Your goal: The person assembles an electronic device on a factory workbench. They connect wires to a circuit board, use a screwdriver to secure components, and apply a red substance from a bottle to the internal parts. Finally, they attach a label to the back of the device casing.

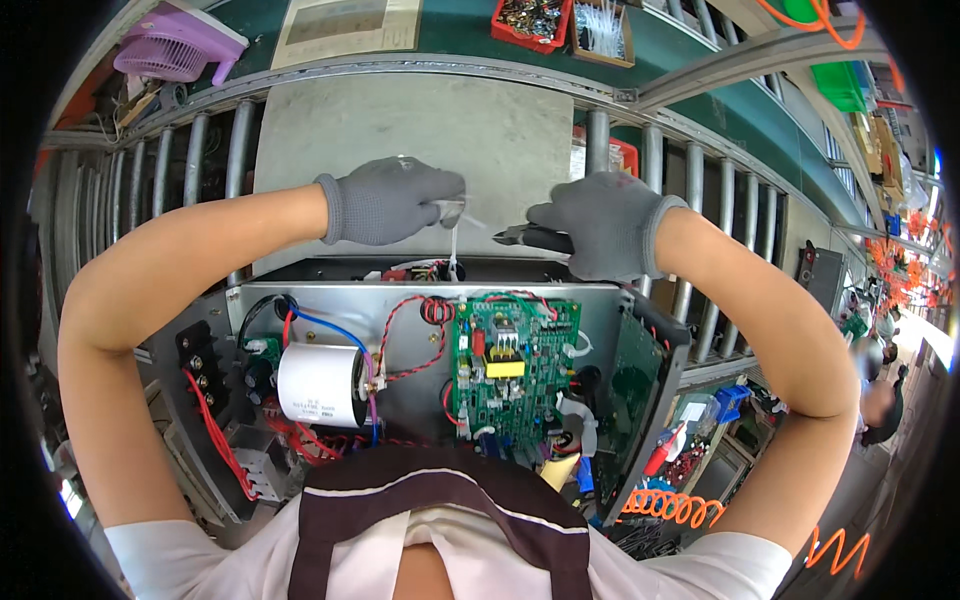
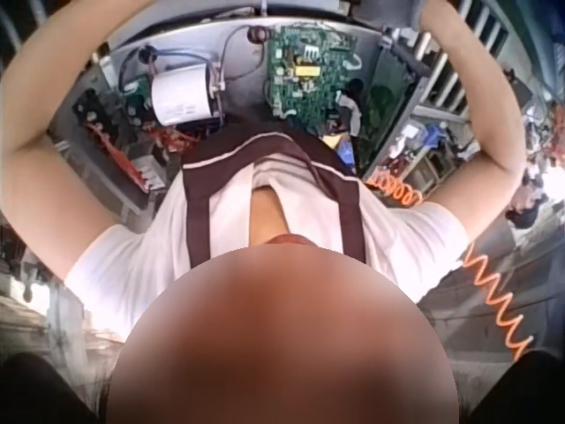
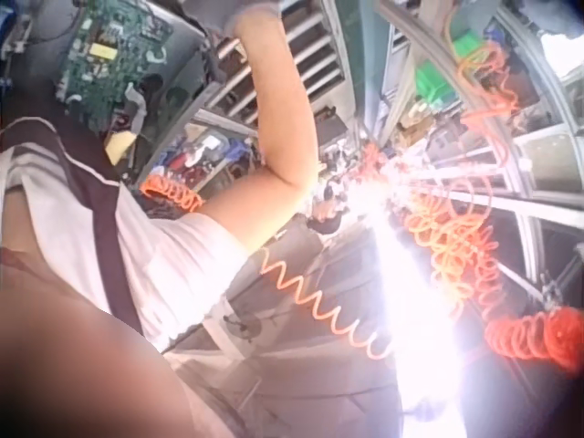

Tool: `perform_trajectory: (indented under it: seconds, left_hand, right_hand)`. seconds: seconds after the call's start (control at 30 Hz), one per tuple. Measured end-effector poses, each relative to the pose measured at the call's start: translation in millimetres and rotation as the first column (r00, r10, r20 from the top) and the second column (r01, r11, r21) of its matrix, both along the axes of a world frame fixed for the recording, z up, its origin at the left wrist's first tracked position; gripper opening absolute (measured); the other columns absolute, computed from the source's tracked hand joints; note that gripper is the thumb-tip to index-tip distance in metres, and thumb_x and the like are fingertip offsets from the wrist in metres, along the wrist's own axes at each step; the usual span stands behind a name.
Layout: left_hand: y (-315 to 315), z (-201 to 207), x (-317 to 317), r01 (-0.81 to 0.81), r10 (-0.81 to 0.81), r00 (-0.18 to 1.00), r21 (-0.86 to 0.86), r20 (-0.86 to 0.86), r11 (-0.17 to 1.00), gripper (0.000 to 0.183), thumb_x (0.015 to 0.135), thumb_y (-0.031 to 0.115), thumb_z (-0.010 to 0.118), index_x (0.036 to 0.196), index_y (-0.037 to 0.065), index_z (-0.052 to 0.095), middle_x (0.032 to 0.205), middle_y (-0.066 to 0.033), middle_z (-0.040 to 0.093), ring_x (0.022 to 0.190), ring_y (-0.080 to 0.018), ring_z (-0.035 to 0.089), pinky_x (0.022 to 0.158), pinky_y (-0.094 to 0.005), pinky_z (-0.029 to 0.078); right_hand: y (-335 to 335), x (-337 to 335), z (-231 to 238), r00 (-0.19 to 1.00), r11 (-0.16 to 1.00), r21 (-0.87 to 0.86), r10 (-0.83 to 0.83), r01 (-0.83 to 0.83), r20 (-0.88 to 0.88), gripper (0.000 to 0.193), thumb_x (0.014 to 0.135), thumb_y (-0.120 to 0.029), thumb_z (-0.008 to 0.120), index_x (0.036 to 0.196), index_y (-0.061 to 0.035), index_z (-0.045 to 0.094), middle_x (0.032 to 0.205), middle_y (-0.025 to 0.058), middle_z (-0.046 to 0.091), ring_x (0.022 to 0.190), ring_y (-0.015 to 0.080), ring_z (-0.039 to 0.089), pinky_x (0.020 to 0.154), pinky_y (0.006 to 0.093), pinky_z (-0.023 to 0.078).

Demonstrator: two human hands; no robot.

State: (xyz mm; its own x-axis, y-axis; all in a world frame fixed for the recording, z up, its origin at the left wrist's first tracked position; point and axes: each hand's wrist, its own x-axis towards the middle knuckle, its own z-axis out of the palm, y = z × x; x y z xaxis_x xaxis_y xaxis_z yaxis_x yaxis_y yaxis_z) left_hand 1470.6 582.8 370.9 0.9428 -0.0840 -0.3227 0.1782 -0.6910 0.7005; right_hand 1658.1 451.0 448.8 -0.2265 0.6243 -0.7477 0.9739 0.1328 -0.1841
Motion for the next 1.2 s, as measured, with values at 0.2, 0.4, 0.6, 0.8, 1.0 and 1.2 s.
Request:
perform_trajectory:
  seconds: [0.2, 0.4, 0.6, 0.8, 1.0, 1.2]
  left_hand:
    - [-13.9, -41.2, 10.5, 0.088, -0.084, 0.995, 0.074, -0.056, 0.993, 0.023, 0.085, 0.019, 0.048, 0.105, 0.010, 0.054, 0.094, -0.0187, 0.062, 0.093, -0.0356, 0.059, 0.080, -0.0457, 0.045]
    - [-12.8, -63.0, 19.7, 0.169, -0.140, 0.971, 0.146, -0.194, 0.975, 0.030, 0.082, 0.015, 0.050, 0.111, 0.009, 0.050, 0.089, -0.0189, 0.063, 0.086, -0.0372, 0.061, 0.074, -0.0465, 0.046]
    - [-14.4, -68.7, 22.4, 0.093, -0.069, 0.961, 0.078, -0.267, 0.993, 0.027, 0.082, 0.016, 0.050, 0.106, 0.004, 0.055, 0.091, -0.0193, 0.063, 0.088, -0.0363, 0.061, 0.076, -0.0458, 0.046]
    - [-19.0, -103.2, 22.4, -0.100, 0.102, 0.920, 0.025, -0.378, 0.995, 0.025, 0.084, 0.024, 0.053, 0.096, 0.003, 0.062, 0.087, -0.0195, 0.063, 0.082, -0.0361, 0.061, 0.074, -0.0437, 0.046]
    - [-20.2, -114.8, 23.1, -0.103, 0.110, 0.920, 0.040, -0.377, 0.994, 0.028, 0.083, 0.026, 0.056, 0.093, 0.002, 0.064, 0.082, -0.0197, 0.064, 0.079, -0.0334, 0.062, 0.072, -0.0421, 0.046]
    - [-21.1, -102.5, 25.1, -0.011, 0.020, 0.944, 0.030, -0.330, 0.999, 0.028, 0.082, 0.025, 0.057, 0.090, 0.000, 0.065, 0.080, -0.0215, 0.063, 0.077, -0.0346, 0.062, 0.069, -0.0429, 0.046]
  right_hand:
    - [-5.5, 13.2, -74.9, 0.966, 0.994, -0.070, -0.094, 0.079, -0.243, 0.063, 0.059, -0.016, 0.062, 0.121, -0.0117, 0.052, 0.095, 0.0136, 0.055, 0.091, 0.0315, 0.055, 0.079, 0.0411, 0.045]
    - [-11.1, 5.4, -106.5, 0.889, 0.987, -0.078, -0.160, 0.140, -0.428, 0.072, 0.054, -0.014, 0.062, 0.126, -0.0115, 0.049, 0.102, 0.0131, 0.055, 0.095, 0.0318, 0.053, 0.085, 0.0409, 0.043]
    - [-7.4, -0.8, -107.3, 0.857, 0.962, -0.179, -0.266, 0.206, -0.442, 0.059, 0.064, -0.018, 0.059, 0.123, -0.0133, 0.052, 0.109, 0.0120, 0.055, 0.102, 0.0310, 0.054, 0.087, 0.0398, 0.044]
    - [-17.6, 3.8, -114.2, 0.878, 0.981, -0.054, -0.189, 0.184, -0.441, 0.064, 0.059, -0.014, 0.060, 0.123, -0.0081, 0.051, 0.098, 0.0144, 0.056, 0.089, 0.0328, 0.058, 0.078, 0.0398, 0.047]
    - [-16.8, 2.5, -117.0, 0.877, 0.971, -0.031, -0.226, 0.235, -0.425, 0.065, 0.060, -0.016, 0.060, 0.124, -0.0084, 0.050, 0.101, 0.0151, 0.055, 0.094, 0.0322, 0.057, 0.081, 0.0403, 0.045]
    - [-8.7, -7.3, -114.7, 0.888, 0.962, -0.144, -0.271, 0.233, -0.372, 0.061, 0.061, -0.017, 0.060, 0.121, -0.0094, 0.053, 0.101, 0.0148, 0.056, 0.094, 0.0331, 0.057, 0.083, 0.0400, 0.045]
